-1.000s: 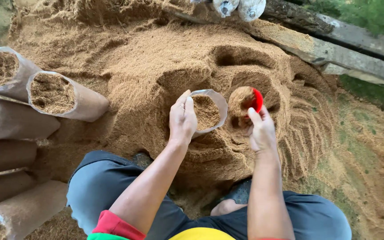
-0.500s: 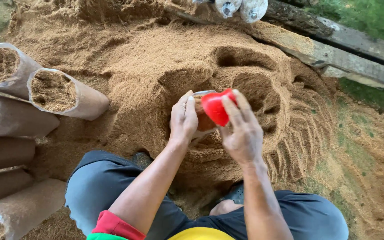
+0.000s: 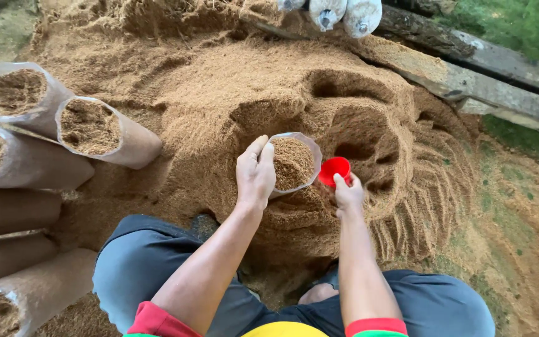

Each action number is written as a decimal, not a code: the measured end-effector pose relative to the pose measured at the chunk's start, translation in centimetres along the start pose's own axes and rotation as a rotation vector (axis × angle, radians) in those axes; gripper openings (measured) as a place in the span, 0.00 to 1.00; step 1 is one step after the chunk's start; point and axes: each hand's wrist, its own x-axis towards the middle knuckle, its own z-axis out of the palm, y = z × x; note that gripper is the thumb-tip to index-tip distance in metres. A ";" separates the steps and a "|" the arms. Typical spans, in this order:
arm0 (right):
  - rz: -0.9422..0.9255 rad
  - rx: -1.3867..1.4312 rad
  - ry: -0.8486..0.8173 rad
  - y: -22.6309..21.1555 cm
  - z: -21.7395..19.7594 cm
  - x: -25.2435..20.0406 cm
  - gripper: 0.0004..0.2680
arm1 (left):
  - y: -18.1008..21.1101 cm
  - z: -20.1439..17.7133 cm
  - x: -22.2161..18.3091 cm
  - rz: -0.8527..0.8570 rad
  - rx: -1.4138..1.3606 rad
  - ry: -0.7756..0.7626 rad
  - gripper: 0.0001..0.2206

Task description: Filling plastic bags with fibrous substrate using a small scoop and tamping it down by hand

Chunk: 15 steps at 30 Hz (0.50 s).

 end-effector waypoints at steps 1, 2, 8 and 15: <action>0.015 -0.009 -0.027 1.4 0.2 1.2 0.22 | 0.0 0.0 -0.2 0.002 0.003 -0.003 0.17; 0.029 -0.017 -0.055 2.8 0.4 2.4 0.23 | 0.1 -0.1 -0.4 0.003 0.006 -0.005 0.17; -1.016 -0.639 0.432 -4.0 -2.6 1.8 0.09 | -0.2 -0.3 -0.6 0.054 0.014 -0.008 0.16; -0.448 -0.605 -0.757 -24.0 0.6 -16.8 0.12 | 1.1 -0.5 -1.4 0.016 0.046 -0.022 0.16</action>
